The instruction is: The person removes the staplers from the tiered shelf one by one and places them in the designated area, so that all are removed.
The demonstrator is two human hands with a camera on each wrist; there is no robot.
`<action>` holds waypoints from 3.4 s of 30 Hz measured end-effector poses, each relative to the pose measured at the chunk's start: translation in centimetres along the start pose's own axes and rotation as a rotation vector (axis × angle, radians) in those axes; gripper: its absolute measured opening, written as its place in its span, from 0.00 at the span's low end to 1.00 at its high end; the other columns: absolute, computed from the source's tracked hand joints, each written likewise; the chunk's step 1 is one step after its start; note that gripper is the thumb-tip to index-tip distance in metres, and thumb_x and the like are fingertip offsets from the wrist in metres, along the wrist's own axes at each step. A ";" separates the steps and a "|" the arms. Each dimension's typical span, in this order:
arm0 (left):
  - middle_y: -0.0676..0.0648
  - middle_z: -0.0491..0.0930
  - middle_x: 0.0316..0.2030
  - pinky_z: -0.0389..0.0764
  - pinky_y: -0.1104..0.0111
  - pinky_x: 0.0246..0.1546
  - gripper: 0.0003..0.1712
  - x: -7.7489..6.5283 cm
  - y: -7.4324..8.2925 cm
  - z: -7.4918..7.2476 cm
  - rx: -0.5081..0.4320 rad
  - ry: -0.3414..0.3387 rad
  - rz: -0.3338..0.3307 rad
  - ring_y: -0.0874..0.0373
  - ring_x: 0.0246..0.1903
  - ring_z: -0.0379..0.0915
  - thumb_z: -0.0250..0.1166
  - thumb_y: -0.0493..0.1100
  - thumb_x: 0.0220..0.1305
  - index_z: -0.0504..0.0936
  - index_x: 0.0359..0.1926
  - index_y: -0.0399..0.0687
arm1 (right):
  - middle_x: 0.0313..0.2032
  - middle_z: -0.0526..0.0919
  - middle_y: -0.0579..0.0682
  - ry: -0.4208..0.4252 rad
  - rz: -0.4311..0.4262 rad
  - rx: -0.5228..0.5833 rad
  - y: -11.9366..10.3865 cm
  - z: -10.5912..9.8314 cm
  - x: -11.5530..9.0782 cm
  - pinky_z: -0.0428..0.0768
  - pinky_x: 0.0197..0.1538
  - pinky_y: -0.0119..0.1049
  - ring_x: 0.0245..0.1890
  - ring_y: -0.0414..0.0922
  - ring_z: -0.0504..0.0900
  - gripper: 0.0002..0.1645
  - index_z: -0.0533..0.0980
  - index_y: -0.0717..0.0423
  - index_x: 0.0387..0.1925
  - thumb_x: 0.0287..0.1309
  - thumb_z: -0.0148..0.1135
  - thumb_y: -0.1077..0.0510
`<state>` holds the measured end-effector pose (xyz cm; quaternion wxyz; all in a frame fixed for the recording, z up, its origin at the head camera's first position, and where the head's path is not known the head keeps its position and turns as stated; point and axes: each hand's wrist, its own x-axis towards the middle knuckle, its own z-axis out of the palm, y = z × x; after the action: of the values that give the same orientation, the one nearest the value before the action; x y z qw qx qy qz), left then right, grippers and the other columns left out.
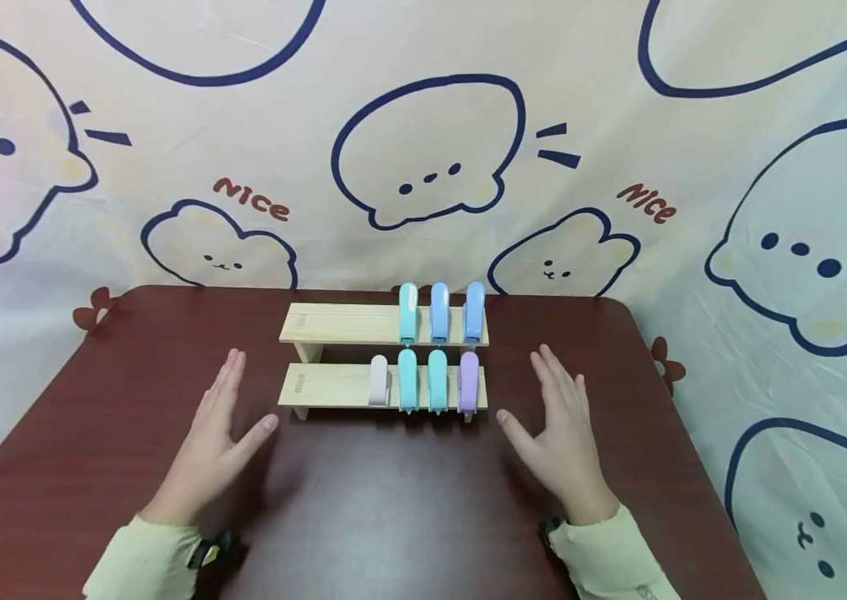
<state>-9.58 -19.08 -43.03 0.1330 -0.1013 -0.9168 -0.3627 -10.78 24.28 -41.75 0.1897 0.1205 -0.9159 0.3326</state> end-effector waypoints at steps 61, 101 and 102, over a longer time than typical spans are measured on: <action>0.41 0.54 0.76 0.54 0.52 0.72 0.62 4.1 -4.3 6.3 -0.510 -0.123 -0.343 0.50 0.74 0.51 0.77 0.49 0.57 0.45 0.80 0.41 | 0.61 0.76 0.55 -0.035 0.226 0.402 0.4 4.7 8.3 0.70 0.65 0.56 0.62 0.55 0.73 0.38 0.67 0.57 0.70 0.66 0.66 0.44; 0.37 0.70 0.68 0.82 0.73 0.35 0.53 4.1 -5.0 6.7 -0.615 -0.107 -0.358 0.61 0.44 0.78 0.76 0.36 0.56 0.56 0.77 0.41 | 0.48 0.78 0.52 -0.028 0.346 0.391 -0.4 5.1 9.3 0.76 0.49 0.38 0.47 0.49 0.73 0.31 0.76 0.55 0.56 0.58 0.73 0.43; 0.37 0.70 0.68 0.82 0.73 0.35 0.53 4.1 -5.0 6.6 -0.616 -0.107 -0.357 0.62 0.43 0.78 0.76 0.36 0.56 0.55 0.77 0.41 | 0.48 0.78 0.52 -0.030 0.346 0.391 -0.3 5.1 9.3 0.76 0.49 0.39 0.47 0.49 0.73 0.31 0.76 0.55 0.56 0.58 0.73 0.43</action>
<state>-15.97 -17.67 -49.55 -0.0176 0.0063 -0.7735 -0.6335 -20.43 19.77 -41.19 0.0896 0.0014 -0.8439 0.5290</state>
